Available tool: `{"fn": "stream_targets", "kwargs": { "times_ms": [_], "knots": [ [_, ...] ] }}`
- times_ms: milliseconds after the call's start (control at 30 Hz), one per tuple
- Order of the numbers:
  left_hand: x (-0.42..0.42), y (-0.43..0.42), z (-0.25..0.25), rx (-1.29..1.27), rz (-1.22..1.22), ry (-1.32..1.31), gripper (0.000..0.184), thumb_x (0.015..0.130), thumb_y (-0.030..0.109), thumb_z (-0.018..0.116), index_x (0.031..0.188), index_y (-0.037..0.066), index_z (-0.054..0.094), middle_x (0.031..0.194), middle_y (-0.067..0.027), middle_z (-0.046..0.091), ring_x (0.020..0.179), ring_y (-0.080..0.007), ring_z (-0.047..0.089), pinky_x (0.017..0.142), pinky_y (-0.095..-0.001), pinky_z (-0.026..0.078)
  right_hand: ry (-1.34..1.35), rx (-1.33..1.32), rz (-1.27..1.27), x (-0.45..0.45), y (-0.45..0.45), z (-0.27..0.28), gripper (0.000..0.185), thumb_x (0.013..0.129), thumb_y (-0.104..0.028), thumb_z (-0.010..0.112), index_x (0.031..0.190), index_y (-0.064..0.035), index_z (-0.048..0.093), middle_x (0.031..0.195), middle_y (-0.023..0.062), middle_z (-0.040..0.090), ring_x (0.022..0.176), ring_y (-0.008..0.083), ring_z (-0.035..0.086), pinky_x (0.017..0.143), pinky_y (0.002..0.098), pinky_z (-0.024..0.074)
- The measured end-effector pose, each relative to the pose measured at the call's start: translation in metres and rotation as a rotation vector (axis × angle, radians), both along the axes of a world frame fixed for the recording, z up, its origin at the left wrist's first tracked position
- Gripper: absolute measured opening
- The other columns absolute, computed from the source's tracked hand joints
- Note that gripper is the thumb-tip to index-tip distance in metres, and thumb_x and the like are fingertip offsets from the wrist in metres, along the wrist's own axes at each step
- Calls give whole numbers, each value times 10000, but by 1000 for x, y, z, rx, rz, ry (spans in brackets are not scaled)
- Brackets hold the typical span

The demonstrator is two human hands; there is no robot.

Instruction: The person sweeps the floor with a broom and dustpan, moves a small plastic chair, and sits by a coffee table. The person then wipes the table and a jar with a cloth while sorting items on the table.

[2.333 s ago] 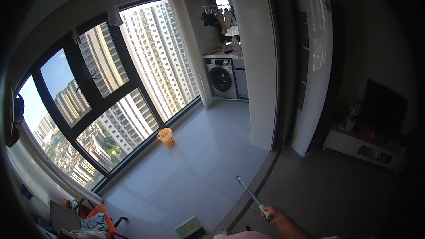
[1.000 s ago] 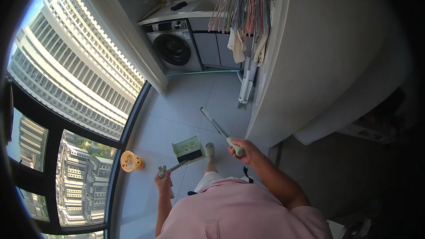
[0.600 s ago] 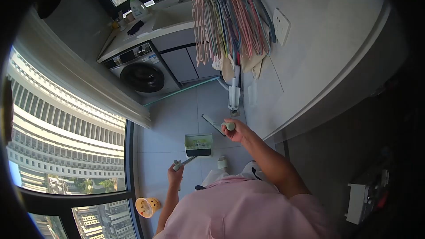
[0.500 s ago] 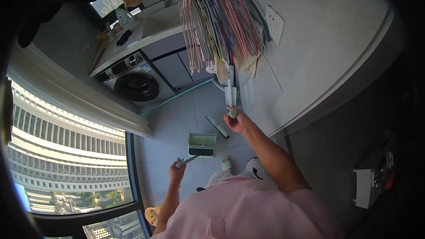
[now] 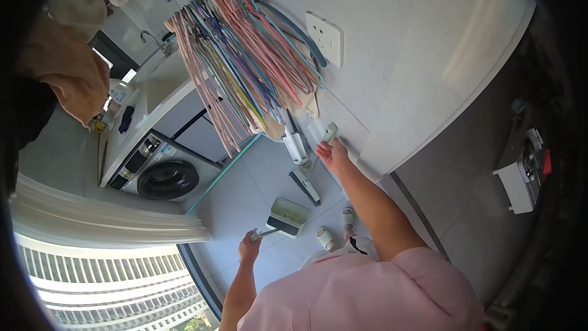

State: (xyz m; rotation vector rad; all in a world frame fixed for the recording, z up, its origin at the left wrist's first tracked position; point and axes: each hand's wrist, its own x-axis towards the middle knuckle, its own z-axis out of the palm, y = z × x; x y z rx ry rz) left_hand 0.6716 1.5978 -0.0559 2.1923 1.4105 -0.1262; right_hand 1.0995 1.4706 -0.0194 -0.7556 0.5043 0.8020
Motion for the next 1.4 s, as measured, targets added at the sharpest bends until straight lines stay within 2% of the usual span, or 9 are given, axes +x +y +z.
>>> {"fn": "stream_targets", "kwargs": {
  "times_ms": [300, 467, 667, 867, 967, 1033, 1200, 1333, 1400],
  "knots": [
    [-17, 33, -20, 84, -37, 82, 427, 719, 350, 741, 1055, 111, 631, 993, -132, 655, 934, -332, 622, 796, -446, 494, -41, -111, 443, -68, -121, -1, 392, 937, -354, 516, 1201, -79, 426, 1100, 142, 577, 930, 259, 621, 769, 392, 541],
    [-32, 35, -23, -47, -15, 150, 566, 677, 363, 763, 1125, 63, 591, 1051, -142, 641, 995, -329, 609, 856, -435, 480, 65, -240, 267, -91, -221, -7, 352, 934, -371, 518, 1148, -98, 457, 1100, 136, 606, 933, 241, 622, 770, 375, 537],
    [-9, 8, 0, 331, 56, 109, 885, 664, 361, 752, 1379, 58, 327, 1334, -166, 410, 1245, -343, 384, 985, -517, 341, 47, -227, 112, -82, -288, -32, 270, 915, -345, 555, 1058, -122, 499, 1065, 110, 618, 933, 238, 625, 774, 378, 532],
    [18, -67, -14, 878, -318, 186, 627, 811, 386, 642, 1335, 106, 439, 1228, -145, 552, 1034, -349, 553, 880, -483, 444, -53, -190, 207, -112, -396, -35, 389, 889, -371, 602, 1151, -97, 518, 1049, 83, 612, 890, 204, 634, 733, 347, 549],
    [50, -126, -42, 394, -449, 279, 722, 794, 471, 641, 1404, 204, 362, 1309, -131, 490, 1188, -355, 451, 928, -574, 365, -68, -229, 118, -147, -502, -67, 460, 881, -377, 610, 1221, -87, 499, 1047, 88, 617, 856, 206, 646, 711, 359, 560],
    [83, -184, -65, 98, -585, 218, 662, 673, 344, 744, 1215, 25, 538, 1181, -180, 571, 1134, -350, 510, 946, -458, 413, 25, -329, -10, -172, -585, -75, 385, 891, -325, 580, 1179, -77, 516, 1038, 101, 630, 852, 220, 654, 706, 367, 565],
    [177, -349, -148, -244, -1253, 92, 478, 752, 374, 682, 1114, 68, 623, 1051, -163, 659, 967, -305, 641, 814, -390, 513, 178, -413, -414, -253, -771, -83, 350, 913, -281, 525, 1186, -63, 496, 1058, 121, 636, 860, 241, 655, 682, 377, 555],
    [266, -508, -160, -533, -1534, 178, 419, 792, 390, 649, 1111, 118, 635, 1046, -131, 668, 951, -294, 651, 800, -387, 522, 226, -393, -698, -298, -847, -71, 359, 912, -267, 545, 1198, -56, 492, 1061, 145, 625, 857, 256, 645, 665, 371, 550],
    [290, -583, -110, -516, -1642, 228, 370, 808, 358, 633, 1113, 148, 638, 1047, -105, 672, 954, -290, 650, 808, -385, 520, 209, -331, -832, -321, -864, -87, 364, 916, -249, 540, 1218, -56, 477, 1074, 164, 610, 838, 268, 640, 657, 378, 551]
  ]
}}
